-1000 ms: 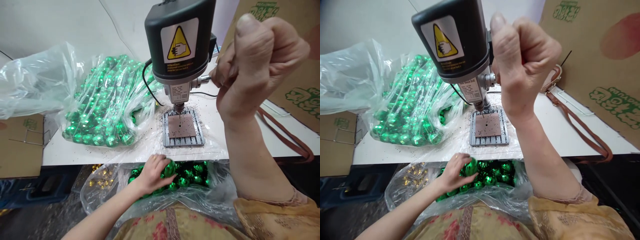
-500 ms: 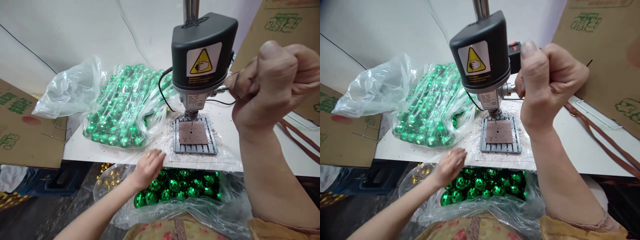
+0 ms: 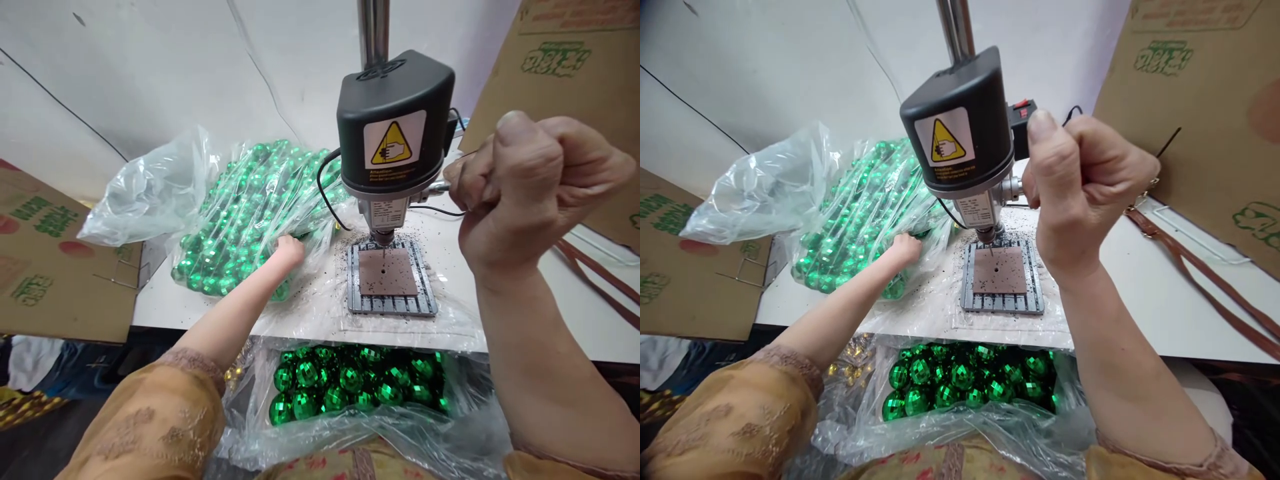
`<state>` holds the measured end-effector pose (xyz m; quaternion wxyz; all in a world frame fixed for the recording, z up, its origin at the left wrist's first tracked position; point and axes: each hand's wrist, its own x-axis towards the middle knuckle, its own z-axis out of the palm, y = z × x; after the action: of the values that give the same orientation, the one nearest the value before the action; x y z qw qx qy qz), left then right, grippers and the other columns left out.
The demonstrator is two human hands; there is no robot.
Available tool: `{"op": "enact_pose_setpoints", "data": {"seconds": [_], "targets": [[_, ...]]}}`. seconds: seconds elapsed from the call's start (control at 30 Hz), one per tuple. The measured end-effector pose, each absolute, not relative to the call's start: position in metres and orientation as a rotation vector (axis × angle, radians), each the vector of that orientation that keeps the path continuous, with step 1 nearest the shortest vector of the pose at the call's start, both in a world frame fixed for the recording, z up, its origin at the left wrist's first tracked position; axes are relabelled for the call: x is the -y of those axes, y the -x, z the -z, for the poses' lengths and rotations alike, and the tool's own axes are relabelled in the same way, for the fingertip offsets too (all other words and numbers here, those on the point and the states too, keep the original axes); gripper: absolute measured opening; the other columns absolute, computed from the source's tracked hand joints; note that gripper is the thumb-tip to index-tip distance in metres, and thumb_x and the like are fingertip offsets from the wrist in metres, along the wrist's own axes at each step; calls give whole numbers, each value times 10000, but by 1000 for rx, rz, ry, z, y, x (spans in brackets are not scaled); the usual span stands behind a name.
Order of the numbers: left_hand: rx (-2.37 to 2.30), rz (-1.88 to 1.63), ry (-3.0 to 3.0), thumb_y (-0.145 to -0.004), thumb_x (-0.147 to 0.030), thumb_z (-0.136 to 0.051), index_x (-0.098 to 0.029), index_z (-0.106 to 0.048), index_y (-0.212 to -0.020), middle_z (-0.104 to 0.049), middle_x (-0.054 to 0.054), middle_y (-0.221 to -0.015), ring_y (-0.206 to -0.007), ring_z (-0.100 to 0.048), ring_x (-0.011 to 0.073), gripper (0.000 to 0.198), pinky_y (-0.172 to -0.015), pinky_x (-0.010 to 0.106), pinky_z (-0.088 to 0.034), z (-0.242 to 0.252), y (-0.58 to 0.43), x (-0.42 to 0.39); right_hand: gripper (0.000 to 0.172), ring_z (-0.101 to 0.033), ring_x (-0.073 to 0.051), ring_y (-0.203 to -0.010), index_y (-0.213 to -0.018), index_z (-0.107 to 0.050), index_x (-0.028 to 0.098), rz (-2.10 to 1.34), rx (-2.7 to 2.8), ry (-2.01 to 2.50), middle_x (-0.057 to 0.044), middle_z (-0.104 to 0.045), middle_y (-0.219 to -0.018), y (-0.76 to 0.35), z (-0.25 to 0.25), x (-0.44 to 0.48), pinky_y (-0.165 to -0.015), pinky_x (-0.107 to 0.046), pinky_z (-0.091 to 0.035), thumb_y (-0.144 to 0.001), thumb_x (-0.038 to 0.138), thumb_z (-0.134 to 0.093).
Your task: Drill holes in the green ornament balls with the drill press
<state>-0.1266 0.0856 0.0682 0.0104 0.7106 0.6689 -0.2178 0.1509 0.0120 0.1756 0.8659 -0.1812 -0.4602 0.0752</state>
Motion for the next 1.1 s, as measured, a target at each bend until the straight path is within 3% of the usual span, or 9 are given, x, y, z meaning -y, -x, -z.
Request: {"op": "enact_pose_setpoints", "data": {"seconds": [0.1, 0.3, 0.37, 0.47, 0.6, 0.77, 0.93, 1.1], "targets": [[-2165, 698, -2183, -817, -264, -649, -110, -751, -1097, -730, 280, -1074, -1119, -646, 453, 335, -902, 592, -480, -68, 123, -89, 474, -299, -41, -341, -458, -318, 206, -150, 986, 377, 78, -283, -384, -153, -174, -13, -398, -266, -195, -820, 170, -622], [-2138, 450, -2319, -794, -322, -675, -214, -681, -1245, -676, 174, -1147, -1024, -675, 356, 463, -866, 414, -517, -86, 125, -74, 481, -324, -62, -368, -490, -334, 203, -196, 1014, 379, 70, -305, -403, -155, -172, -11, -421, -284, -210, -842, 258, -658], [-2080, 177, -2366, -799, -323, -663, -255, -639, -1285, -635, 130, -1149, -945, -670, 296, 491, -836, 374, -514, -89, 128, -63, 493, -303, -69, -360, -486, -325, 211, -187, 1011, 390, 72, -286, -398, -154, -172, -10, -419, -296, -208, -840, 276, -663], [-1762, -526, -2266, -749, -260, -693, -251, -635, -1177, -605, 66, -1055, -850, -614, 200, 433, -791, 316, -502, -86, 127, -44, 482, -275, -61, -358, -478, -312, 214, -170, 991, 397, 75, -275, -397, -153, -173, -10, -424, -293, -197, -841, 215, -629], [-1224, -1087, -1624, -764, -331, -741, -243, -536, -1119, -631, 12, -945, -798, -605, 145, 420, -717, 263, -504, -71, 102, -18, 473, -269, -49, -360, -462, -320, 203, -170, 982, 376, 72, -275, -395, -151, -173, -9, -426, -281, -189, -838, 189, -608], [-1005, -1199, -1054, -810, -539, -728, -250, -510, -1056, -660, -3, -973, -821, -654, 145, 438, -744, 303, -559, -44, 60, -2, 482, -245, -53, -358, -462, -307, 204, -176, 987, 392, 67, -268, -390, -151, -173, -9, -425, -292, -188, -840, 214, -606], [-1013, -1209, -1040, -759, -507, -804, -236, -580, -1132, -689, 17, -1014, -891, -662, 143, 513, -777, 263, -524, -19, 34, -5, 511, -286, -74, -375, -498, -282, 210, -223, 1020, 429, 60, -297, -407, -153, -173, -5, -424, -305, -216, -833, 297, -657], [-1011, -1257, -1162, -803, -530, -763, -232, -571, -1250, -693, 58, -1131, -1011, -662, 178, 571, -879, 297, -522, -8, 19, -12, 552, -251, -69, -384, -525, -240, 203, -209, 1036, 383, 57, -269, -420, -153, -170, -10, -421, -304, -206, -841, 358, -664]]}}
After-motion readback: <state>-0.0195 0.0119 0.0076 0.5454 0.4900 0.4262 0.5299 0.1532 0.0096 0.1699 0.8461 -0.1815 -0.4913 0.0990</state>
